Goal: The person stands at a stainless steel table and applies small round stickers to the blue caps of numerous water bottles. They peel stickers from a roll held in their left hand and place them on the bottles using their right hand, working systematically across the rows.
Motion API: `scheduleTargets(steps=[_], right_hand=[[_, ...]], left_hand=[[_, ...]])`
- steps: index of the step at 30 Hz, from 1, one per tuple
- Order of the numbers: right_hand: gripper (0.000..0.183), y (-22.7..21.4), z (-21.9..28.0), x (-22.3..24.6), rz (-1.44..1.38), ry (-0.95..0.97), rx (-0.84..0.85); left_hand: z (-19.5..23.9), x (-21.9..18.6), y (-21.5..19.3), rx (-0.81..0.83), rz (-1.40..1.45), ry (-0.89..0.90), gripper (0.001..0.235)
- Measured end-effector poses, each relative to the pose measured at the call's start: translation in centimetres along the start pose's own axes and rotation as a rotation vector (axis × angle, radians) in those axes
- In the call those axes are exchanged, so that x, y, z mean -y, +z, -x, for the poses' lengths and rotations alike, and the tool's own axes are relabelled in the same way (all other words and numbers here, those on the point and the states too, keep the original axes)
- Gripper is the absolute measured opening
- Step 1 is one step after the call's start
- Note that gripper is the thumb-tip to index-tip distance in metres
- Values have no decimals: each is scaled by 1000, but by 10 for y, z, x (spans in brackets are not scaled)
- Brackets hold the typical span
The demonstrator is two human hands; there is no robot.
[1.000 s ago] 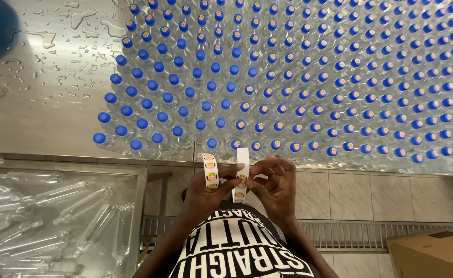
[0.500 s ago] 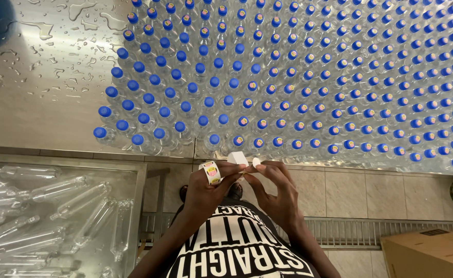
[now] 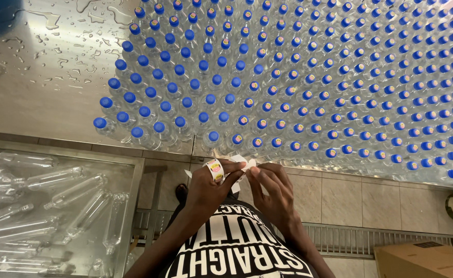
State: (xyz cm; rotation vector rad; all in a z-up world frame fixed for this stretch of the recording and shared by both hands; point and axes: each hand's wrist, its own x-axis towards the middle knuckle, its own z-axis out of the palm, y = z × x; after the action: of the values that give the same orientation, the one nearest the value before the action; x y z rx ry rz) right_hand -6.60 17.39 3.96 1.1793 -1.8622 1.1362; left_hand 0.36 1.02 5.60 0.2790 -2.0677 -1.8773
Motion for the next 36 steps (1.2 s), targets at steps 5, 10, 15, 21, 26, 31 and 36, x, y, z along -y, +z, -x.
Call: scheduleTargets(steps=[5,10,15,21,26,31,36], right_hand=[[51,-10,4,0,-185,231,52],[56,-16,11,-8,-592,583,-7],[69,-16,20,-9,-654,473,13],[88,-11,20,-3,-247,142,87],[95,-11,15,-14,-184,114,58],[98,-15,14,-15,-207,164,71],[103,-13,17,-15,-273,205,83]], left_hand=[[0,4,-3,61,94,-33,29],[5,16,-3,101,363,-200,43],[-2,18,-1,31,371,-215,42],[-8,23,1,30,288,-116,25],[-6,8,-1,119,346,-141,37],[-3,25,4,198,400,-146,37],[-4,23,3,130,334,-91,35]])
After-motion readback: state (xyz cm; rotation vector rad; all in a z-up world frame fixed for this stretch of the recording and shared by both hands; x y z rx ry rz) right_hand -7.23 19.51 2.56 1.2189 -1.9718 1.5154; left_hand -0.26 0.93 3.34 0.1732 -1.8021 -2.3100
